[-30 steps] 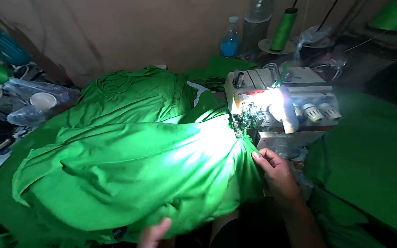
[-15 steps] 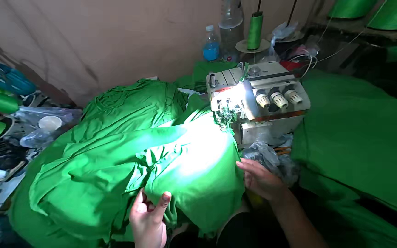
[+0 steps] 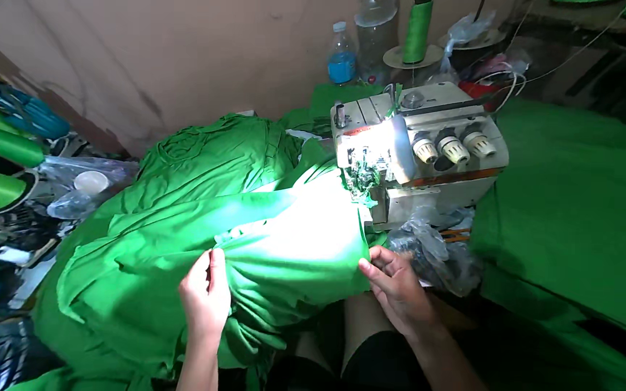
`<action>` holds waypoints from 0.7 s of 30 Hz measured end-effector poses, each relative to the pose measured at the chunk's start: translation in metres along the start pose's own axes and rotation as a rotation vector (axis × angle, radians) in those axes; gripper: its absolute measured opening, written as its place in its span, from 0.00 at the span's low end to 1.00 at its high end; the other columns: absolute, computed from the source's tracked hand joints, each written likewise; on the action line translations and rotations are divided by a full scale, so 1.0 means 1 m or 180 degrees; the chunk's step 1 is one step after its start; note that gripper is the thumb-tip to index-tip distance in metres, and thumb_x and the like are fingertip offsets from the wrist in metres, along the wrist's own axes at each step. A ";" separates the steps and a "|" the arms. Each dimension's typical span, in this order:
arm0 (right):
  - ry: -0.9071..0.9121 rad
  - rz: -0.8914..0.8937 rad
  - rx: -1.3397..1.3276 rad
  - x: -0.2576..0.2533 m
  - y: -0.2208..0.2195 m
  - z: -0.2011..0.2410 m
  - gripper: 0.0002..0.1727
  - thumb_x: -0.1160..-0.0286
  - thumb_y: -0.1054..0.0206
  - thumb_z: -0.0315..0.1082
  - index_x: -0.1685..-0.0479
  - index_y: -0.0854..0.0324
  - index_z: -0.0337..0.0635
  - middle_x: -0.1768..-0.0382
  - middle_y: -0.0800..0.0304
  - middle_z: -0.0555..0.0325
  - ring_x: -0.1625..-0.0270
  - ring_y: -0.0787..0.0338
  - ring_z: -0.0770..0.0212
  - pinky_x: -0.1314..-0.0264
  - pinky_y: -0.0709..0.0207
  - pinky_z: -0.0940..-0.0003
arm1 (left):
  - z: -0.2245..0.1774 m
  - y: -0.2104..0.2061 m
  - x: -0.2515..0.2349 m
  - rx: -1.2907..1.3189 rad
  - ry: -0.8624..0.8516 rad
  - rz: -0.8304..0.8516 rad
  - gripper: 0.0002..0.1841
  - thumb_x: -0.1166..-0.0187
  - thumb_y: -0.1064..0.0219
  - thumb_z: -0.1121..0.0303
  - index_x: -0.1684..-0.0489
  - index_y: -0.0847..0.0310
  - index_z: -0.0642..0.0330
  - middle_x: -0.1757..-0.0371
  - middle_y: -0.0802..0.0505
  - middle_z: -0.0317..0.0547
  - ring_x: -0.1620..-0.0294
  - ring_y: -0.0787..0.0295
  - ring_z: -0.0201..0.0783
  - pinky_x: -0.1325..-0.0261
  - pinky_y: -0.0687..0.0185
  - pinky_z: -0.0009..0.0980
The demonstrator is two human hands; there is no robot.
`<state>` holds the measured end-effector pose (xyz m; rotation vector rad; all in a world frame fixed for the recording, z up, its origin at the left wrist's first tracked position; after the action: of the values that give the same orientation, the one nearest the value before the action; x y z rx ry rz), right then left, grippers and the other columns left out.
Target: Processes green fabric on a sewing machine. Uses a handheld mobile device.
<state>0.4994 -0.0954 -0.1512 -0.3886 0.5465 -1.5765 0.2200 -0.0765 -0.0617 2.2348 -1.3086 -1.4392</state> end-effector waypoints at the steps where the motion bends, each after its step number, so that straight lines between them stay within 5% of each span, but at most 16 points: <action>1: 0.0076 0.0032 0.0069 0.002 0.001 0.000 0.05 0.26 0.33 0.25 0.63 0.16 0.46 0.67 0.08 0.68 0.63 0.10 0.76 0.55 0.14 0.78 | 0.001 -0.003 0.000 0.0064 0.0028 -0.0041 0.18 0.11 0.46 0.70 0.60 0.19 0.84 0.75 0.18 0.44 0.73 0.30 0.11 0.65 0.34 0.09; 3: 0.0254 0.0056 0.0128 0.005 0.007 0.001 0.05 0.26 0.32 0.27 0.63 0.14 0.48 0.66 0.07 0.69 0.62 0.09 0.77 0.54 0.13 0.78 | -0.001 -0.007 0.003 0.0254 -0.0071 -0.0133 0.17 0.13 0.43 0.72 0.45 0.30 0.87 0.73 0.17 0.43 0.74 0.29 0.09 0.65 0.29 0.08; 5: 0.0464 -0.0018 0.0155 0.005 0.013 0.007 0.06 0.31 0.27 0.27 0.68 0.12 0.51 0.68 0.08 0.71 0.64 0.10 0.79 0.57 0.14 0.81 | -0.011 -0.007 0.008 0.0313 -0.0292 -0.0243 0.18 0.16 0.42 0.74 0.43 0.38 0.86 0.75 0.20 0.39 0.77 0.32 0.07 0.67 0.31 0.07; 7: 0.0672 -0.0129 0.0209 0.005 0.021 0.018 0.07 0.35 0.23 0.29 0.69 0.12 0.56 0.67 0.06 0.73 0.63 0.09 0.80 0.57 0.14 0.83 | -0.031 0.000 0.017 0.0438 -0.0509 -0.0209 0.13 0.15 0.44 0.75 0.45 0.38 0.80 0.67 0.20 0.38 0.72 0.31 0.07 0.62 0.30 0.06; 10: 0.0765 -0.0278 0.0356 0.007 0.038 0.032 0.08 0.36 0.21 0.34 0.67 0.12 0.61 0.65 0.07 0.76 0.62 0.10 0.81 0.57 0.15 0.84 | -0.046 0.015 0.031 0.0598 -0.0275 -0.0223 0.06 0.18 0.46 0.78 0.49 0.36 0.63 0.59 0.20 0.21 0.65 0.28 0.01 0.57 0.28 0.04; 16: 0.0846 -0.0558 0.0669 0.021 0.029 0.025 0.22 0.35 0.24 0.21 0.52 0.28 0.58 0.61 0.07 0.79 0.60 0.07 0.81 0.55 0.11 0.83 | -0.030 0.005 0.039 0.0588 -0.0035 -0.0165 0.05 0.18 0.47 0.80 0.52 0.37 0.68 0.60 0.21 0.24 0.66 0.31 0.00 0.58 0.31 0.03; 21: 0.1217 -0.0791 0.0947 0.005 0.023 0.025 0.20 0.36 0.25 0.20 0.54 0.28 0.53 0.61 0.06 0.77 0.62 0.07 0.79 0.58 0.10 0.83 | -0.019 -0.007 0.010 0.0607 -0.0491 -0.0187 0.06 0.15 0.46 0.75 0.49 0.36 0.67 0.60 0.21 0.27 0.66 0.30 0.04 0.57 0.30 0.05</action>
<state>0.5317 -0.1033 -0.1433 0.0787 0.5565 -1.9563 0.2409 -0.0855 -0.0621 2.3378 -1.4978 -1.5978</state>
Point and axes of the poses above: each hand's wrist, its own x-axis away from the middle knuckle, its own y-axis out of the back of the hand, z = x × y, the point moved 6 cm from there along -x, towards the middle knuckle
